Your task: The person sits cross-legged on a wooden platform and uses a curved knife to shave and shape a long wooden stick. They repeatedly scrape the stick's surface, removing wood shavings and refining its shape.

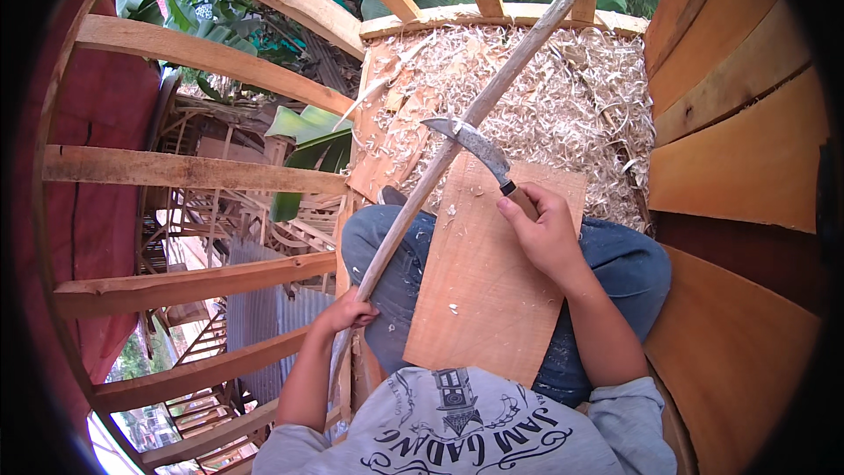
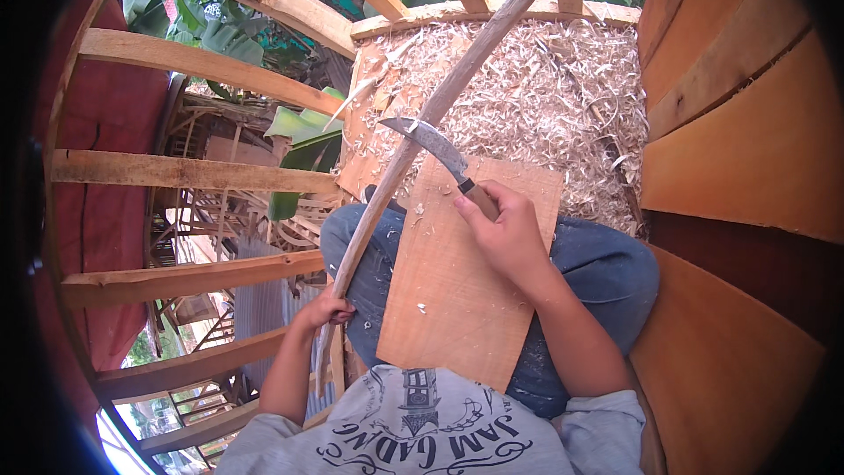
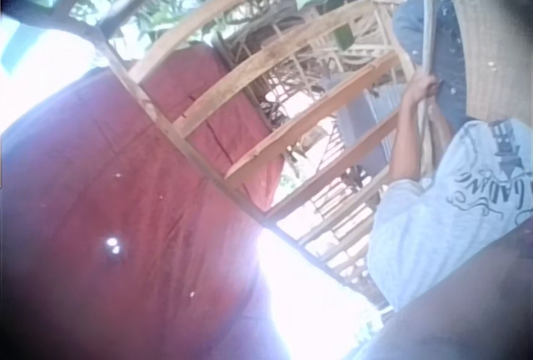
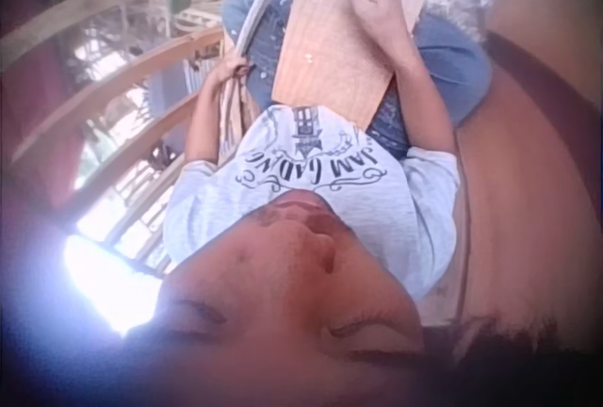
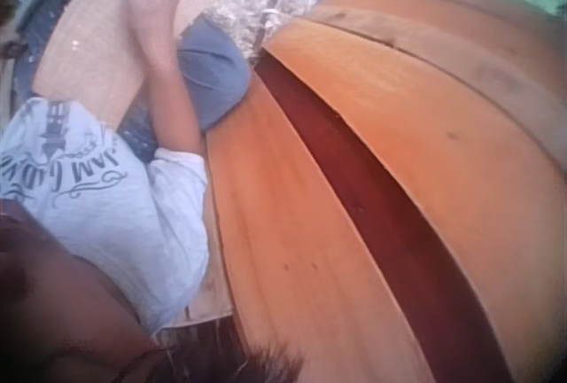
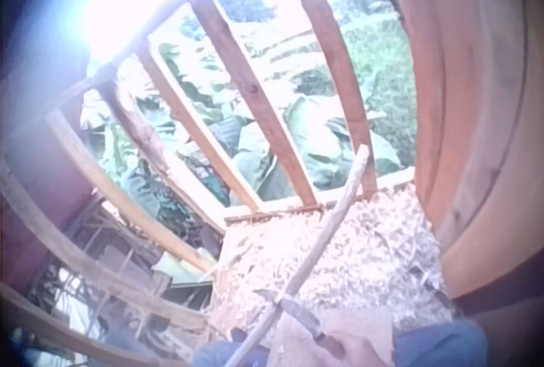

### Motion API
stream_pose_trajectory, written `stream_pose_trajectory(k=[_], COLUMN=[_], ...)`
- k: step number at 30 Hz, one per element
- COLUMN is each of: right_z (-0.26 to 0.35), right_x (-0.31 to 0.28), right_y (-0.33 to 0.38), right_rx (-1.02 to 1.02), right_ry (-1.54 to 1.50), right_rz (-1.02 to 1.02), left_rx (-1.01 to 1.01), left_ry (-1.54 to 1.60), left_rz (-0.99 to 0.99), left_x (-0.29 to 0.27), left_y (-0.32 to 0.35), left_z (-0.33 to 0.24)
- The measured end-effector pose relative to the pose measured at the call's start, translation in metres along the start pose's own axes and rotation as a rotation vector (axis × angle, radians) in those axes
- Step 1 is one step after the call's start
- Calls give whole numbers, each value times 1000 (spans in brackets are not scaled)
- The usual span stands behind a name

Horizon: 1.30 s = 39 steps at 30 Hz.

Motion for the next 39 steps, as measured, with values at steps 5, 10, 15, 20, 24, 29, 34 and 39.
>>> stream_pose_trajectory(k=[5, 10, 15, 20, 24, 29, 34, 39], right_z=[-3, 1, 7, -7, 0, 4, -2, -1], right_x=[4, 24, 10, -3, 29, -8, 17, 11], right_y=[2, 13, 7, 2, 16, -1, 6, 3], right_rx=[65, -34, -23, 51, -55, 60, 24, -16], right_ry=[88, 169, 120, 48, 187, 6, 143, 51], right_rz=[115, 337, 198, 70, 352, -26, 167, 114], left_rx=[25, -19, -11, -9, -3, 32, -49, -5], left_ry=[14, -9, 2, -24, -4, -21, -17, -14], left_rz=[0, -11, -8, 15, -16, -33, 5, -58], left_x=[5, 6, 1, 0, 3, 3, -3, 1], left_y=[1, 3, 3, 0, 3, 3, 0, 5], left_z=[-5, -8, -3, -1, -4, -6, 7, -6])
Point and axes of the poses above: each hand's wrist, its own y-axis away from the middle knuckle, its own x-axis out of the palm, z = x × y, the point moved 7 cm from there along -y, towards the middle knuckle, and after that the axes turned 4 degrees about -y, right-handed, at the moved point
